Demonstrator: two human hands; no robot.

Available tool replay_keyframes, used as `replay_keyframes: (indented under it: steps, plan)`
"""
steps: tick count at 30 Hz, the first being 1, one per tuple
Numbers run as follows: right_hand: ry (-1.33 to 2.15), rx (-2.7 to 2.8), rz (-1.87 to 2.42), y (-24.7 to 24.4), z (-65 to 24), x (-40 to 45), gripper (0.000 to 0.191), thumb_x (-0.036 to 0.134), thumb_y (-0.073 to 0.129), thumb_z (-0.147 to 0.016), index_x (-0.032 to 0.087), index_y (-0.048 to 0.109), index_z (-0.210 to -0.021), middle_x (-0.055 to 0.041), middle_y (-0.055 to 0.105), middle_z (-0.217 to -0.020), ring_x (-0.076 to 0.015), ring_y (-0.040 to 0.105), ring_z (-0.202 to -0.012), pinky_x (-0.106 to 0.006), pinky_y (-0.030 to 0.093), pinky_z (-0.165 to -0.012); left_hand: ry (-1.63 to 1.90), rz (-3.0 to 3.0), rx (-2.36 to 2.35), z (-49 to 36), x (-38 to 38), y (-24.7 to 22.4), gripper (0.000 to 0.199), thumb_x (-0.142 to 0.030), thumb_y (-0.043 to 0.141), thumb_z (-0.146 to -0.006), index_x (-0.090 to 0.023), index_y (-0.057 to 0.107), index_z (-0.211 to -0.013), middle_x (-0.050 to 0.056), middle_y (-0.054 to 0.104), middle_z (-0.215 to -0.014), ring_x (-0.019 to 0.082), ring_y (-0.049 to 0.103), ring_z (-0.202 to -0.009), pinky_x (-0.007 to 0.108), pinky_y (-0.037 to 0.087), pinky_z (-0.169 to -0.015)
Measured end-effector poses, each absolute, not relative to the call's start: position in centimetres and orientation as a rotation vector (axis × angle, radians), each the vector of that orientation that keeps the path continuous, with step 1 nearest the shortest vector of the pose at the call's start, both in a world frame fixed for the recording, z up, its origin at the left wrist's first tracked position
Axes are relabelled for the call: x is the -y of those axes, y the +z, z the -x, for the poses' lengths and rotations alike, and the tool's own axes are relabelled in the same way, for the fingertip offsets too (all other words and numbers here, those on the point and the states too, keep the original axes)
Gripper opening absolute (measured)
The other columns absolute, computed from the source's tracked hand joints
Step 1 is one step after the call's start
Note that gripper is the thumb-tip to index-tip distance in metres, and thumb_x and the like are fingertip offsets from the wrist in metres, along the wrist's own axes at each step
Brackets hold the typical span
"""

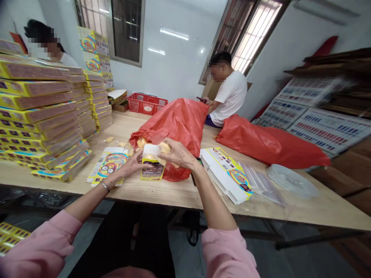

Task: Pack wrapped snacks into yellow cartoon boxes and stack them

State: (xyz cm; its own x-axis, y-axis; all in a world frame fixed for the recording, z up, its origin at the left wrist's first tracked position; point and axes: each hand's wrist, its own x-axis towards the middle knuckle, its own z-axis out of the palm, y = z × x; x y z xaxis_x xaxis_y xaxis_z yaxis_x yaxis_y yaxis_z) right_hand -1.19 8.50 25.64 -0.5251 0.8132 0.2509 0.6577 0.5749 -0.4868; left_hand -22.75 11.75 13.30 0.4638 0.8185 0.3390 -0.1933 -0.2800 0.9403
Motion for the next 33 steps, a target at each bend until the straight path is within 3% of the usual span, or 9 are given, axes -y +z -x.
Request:
replay_keyframes:
  steps: [7, 12, 15, 21, 27, 33]
  plan:
    - [0.032, 2.36, 1.279, 23.6, 4.3, -10.4, 0.03, 0.034, 0.07, -0.083, 0.019, 0.051, -0.1, -0.0044, 0.063, -0.088, -0.0196, 0.06, -0.08, -0.026, 0.039, -0.069, 1.047, -1.614, -0.597, 22.5, -12.0, 13.5, 0.057, -0.026, 0.085, -0.064, -0.018, 0.054, -0.11, 0.008, 0.069, -0.117, 0.027, 0.067, -0.108, 0.042, 0.054, -0.095]
    - [0.319, 2.347, 1.217, 22.0, 4.5, -10.9, 0.048, 0.048, 0.071, -0.078, 0.019, 0.046, -0.106, -0.0025, 0.059, -0.088, -0.0176, 0.057, -0.076, -0.026, 0.04, -0.065, 1.096, -1.597, -0.641, 22.6, -12.4, 13.4, 0.056, -0.028, 0.086, -0.062, -0.018, 0.053, -0.107, 0.008, 0.07, -0.115, 0.027, 0.067, -0.109, 0.043, 0.053, -0.096]
    - [0.557, 2.326, 1.054, 22.4, 2.9, -11.0, 0.039, 0.043, 0.065, -0.082, 0.019, 0.045, -0.105, 0.0017, 0.055, -0.084, -0.0138, 0.052, -0.071, -0.024, 0.041, -0.063, 1.09, -1.542, -0.596, 22.6, -12.3, 13.4, 0.062, -0.028, 0.086, -0.063, -0.019, 0.051, -0.113, 0.009, 0.069, -0.12, 0.027, 0.065, -0.113, 0.043, 0.052, -0.098]
    - [0.36, 2.317, 1.171, 24.9, 1.8, -10.7, 0.013, 0.026, 0.057, -0.082, 0.017, 0.054, -0.09, 0.0016, 0.058, -0.077, -0.013, 0.052, -0.067, -0.024, 0.038, -0.063, 1.069, -1.552, -0.573, 22.4, -12.3, 13.6, 0.063, -0.028, 0.085, -0.065, -0.018, 0.052, -0.117, 0.01, 0.068, -0.121, 0.026, 0.066, -0.112, 0.041, 0.052, -0.098]
    - [-0.168, 2.719, 1.363, 26.5, 3.8, -10.8, 0.024, 0.017, 0.055, -0.083, 0.02, 0.062, -0.106, -0.0057, 0.069, -0.089, -0.0196, 0.063, -0.081, -0.025, 0.035, -0.066, 1.056, -1.647, -0.634, 22.4, -12.3, 13.9, 0.065, -0.028, 0.084, -0.066, -0.018, 0.052, -0.121, 0.01, 0.068, -0.119, 0.027, 0.066, -0.109, 0.039, 0.054, -0.092]
    - [-0.155, 2.899, 1.363, 26.7, 4.2, -11.0, 0.02, 0.02, 0.055, -0.087, 0.021, 0.065, -0.104, -0.0063, 0.072, -0.098, -0.0203, 0.067, -0.089, -0.023, 0.036, -0.064, 1.043, -1.59, -0.563, 22.8, -12.8, 13.3, 0.062, -0.027, 0.083, -0.066, -0.019, 0.052, -0.119, 0.01, 0.066, -0.125, 0.026, 0.065, -0.113, 0.042, 0.05, -0.1]
